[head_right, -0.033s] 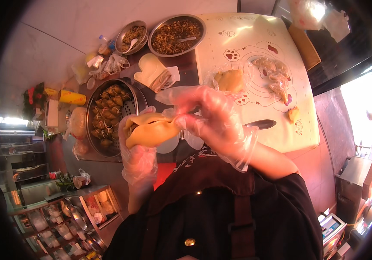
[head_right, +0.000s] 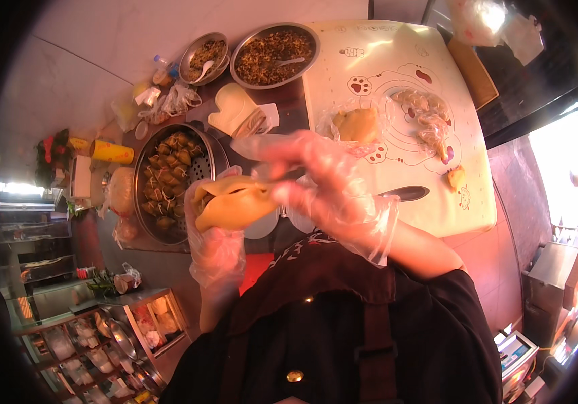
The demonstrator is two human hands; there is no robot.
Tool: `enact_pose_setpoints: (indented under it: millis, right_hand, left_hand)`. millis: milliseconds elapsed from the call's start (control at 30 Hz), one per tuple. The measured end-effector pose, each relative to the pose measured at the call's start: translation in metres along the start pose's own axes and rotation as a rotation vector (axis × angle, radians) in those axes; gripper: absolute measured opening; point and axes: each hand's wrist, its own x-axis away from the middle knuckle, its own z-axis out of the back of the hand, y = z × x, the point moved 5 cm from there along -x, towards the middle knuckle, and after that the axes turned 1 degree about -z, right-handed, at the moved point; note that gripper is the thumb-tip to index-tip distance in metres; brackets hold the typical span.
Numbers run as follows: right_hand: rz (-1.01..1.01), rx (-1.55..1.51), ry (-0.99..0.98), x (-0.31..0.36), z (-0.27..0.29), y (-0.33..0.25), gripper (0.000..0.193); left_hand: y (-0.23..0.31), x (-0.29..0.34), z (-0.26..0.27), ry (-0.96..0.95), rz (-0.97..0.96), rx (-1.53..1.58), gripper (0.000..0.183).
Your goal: The person flattens dough discs with a press, scoops a meat and rice filling into each disc, then folds and seals the discs into triangular parcels. The finished parcels are placed into a steamer basket on the counter.
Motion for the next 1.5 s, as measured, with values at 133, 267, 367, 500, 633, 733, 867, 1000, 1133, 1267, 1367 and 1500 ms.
enact_pose_setpoints:
  millis: [133,267,367,500,633,733,867,1000,1133,1267,1367,1500]
  right_hand:
    - [0.109,0.264,-0.117,-0.006,-0.007,-0.003,0.043]
    - [-0.157,0.002,-0.008,-0.002,-0.007,0.005,0.035]
    - [-0.129,0.069,-0.123,-0.003,-0.002,-0.002,0.047]
    - [-0.091,-0.008,-0.109,-0.001,0.002,-0.008,0.073]
    - [-0.339,-0.434,-0.032,0.011,-0.007,0.008,0.066]
    - [-0.232,-0.413,0.039,0.016,-0.006,0.012,0.035]
    - [-0.043,-0.116,0.089,0.018,0.005,0.012,0.027]
    - [-0.026,-0.013,-0.004,0.013,0.011,0.009,0.047]
    - [-0.070,-0.223,-0.058,-0.005,0.009,0.001,0.088]
    - [-0.228,0.113,-0.368,-0.008,0.000,-0.003,0.084]
    - [-0.184,0.061,-0.271,-0.007,0.000,-0.003,0.056]
    - [-0.061,0.027,-0.199,-0.006,-0.006,0.001,0.047]
  left_hand:
    - [-0.004,0.002,0.005,-0.013,-0.010,-0.036,0.069]
    - [-0.013,-0.002,0.010,-0.023,0.040,-0.057,0.070]
    - [-0.014,-0.003,0.008,-0.004,0.040,-0.088,0.068]
    - [-0.008,-0.002,-0.002,-0.039,0.038,0.089,0.062]
    - [-0.008,-0.006,0.003,0.004,0.094,0.094,0.060]
    - [-0.014,-0.007,0.008,0.018,0.144,0.090,0.062]
    - [-0.020,-0.005,0.001,-0.029,0.120,0.101,0.064]
    - [-0.011,-0.008,-0.008,-0.079,0.076,0.058,0.062]
    - [0.002,-0.013,-0.012,-0.152,0.111,-0.153,0.069]
    - [0.006,-0.014,-0.018,-0.269,0.231,-0.214,0.055]
    - [0.009,-0.013,-0.020,-0.264,0.286,-0.347,0.050]
    - [0.013,-0.021,-0.023,-0.280,0.198,-0.541,0.049]
